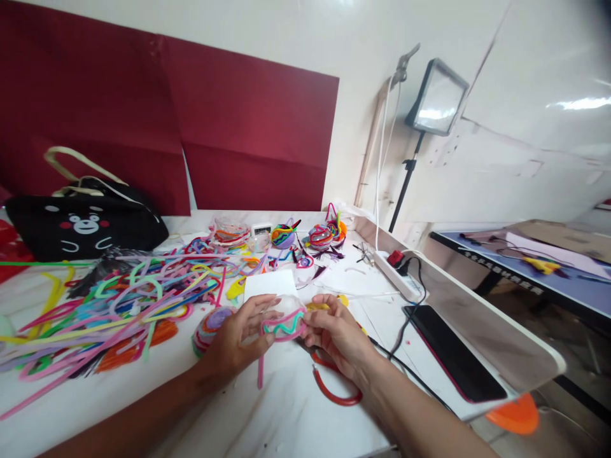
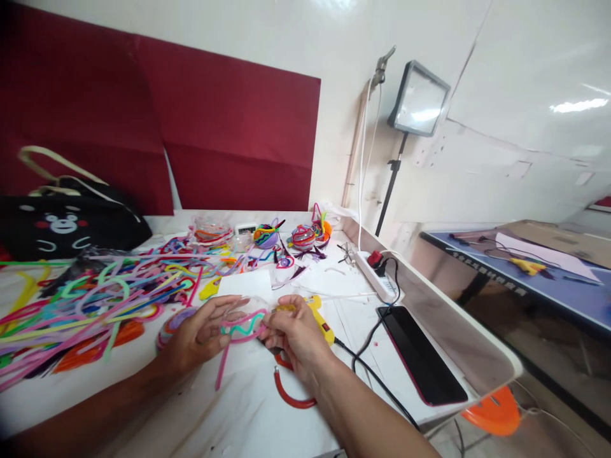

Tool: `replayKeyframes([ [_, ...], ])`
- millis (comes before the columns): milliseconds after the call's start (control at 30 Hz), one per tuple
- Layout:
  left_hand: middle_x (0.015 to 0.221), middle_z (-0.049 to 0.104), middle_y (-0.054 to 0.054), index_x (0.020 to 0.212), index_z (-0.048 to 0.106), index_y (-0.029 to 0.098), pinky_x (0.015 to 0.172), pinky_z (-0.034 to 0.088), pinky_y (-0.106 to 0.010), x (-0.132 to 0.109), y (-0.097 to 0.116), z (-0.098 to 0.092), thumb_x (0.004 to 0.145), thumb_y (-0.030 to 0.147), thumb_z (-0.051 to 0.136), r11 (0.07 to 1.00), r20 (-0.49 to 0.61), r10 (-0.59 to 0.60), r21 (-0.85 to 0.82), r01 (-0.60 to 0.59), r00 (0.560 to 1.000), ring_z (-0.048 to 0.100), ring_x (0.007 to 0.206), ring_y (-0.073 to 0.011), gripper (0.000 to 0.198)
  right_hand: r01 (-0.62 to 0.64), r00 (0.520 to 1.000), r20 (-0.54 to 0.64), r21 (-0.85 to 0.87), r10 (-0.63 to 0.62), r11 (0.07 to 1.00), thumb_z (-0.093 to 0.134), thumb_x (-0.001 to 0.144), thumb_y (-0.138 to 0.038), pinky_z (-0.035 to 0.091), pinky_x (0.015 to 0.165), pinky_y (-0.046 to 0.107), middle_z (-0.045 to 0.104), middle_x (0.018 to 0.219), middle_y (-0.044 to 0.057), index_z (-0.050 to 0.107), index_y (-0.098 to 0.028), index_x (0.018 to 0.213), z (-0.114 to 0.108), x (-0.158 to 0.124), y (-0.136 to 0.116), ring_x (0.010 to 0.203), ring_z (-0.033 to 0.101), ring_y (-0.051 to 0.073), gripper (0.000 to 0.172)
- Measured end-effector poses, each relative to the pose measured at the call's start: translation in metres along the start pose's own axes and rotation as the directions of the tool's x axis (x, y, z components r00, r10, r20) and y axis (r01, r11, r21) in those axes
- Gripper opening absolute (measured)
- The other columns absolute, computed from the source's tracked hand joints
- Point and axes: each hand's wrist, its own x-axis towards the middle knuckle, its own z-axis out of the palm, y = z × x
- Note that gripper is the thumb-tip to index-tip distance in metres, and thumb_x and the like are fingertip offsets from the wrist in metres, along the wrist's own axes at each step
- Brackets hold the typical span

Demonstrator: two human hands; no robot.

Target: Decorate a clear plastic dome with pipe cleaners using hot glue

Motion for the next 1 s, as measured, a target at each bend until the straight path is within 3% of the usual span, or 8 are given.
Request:
replayKeyframes([
  [1000, 0.147, 0.052, -0.016, 0.131, 0.048, 0.023, 0.104, 0.050, -0.043, -0.0006, 0.0014, -0.0001, 0.084, 0.044, 0.069, 1.000, -0.005, 0.003, 0.010, -0.003, 1.000, 0.056, 0.129, -0.0320, 0.056, 0.003, 1.000, 0.005, 0.035, -0.003, 0.999, 0.082, 0.054, -0.020, 0.046, 0.042, 0.017, 0.068, 0.055, -0.001, 0.041, -0.023, 0.096, -0.0017, 0.0022, 0.0035, 0.044, 0.060, 0.013, 0.059],
])
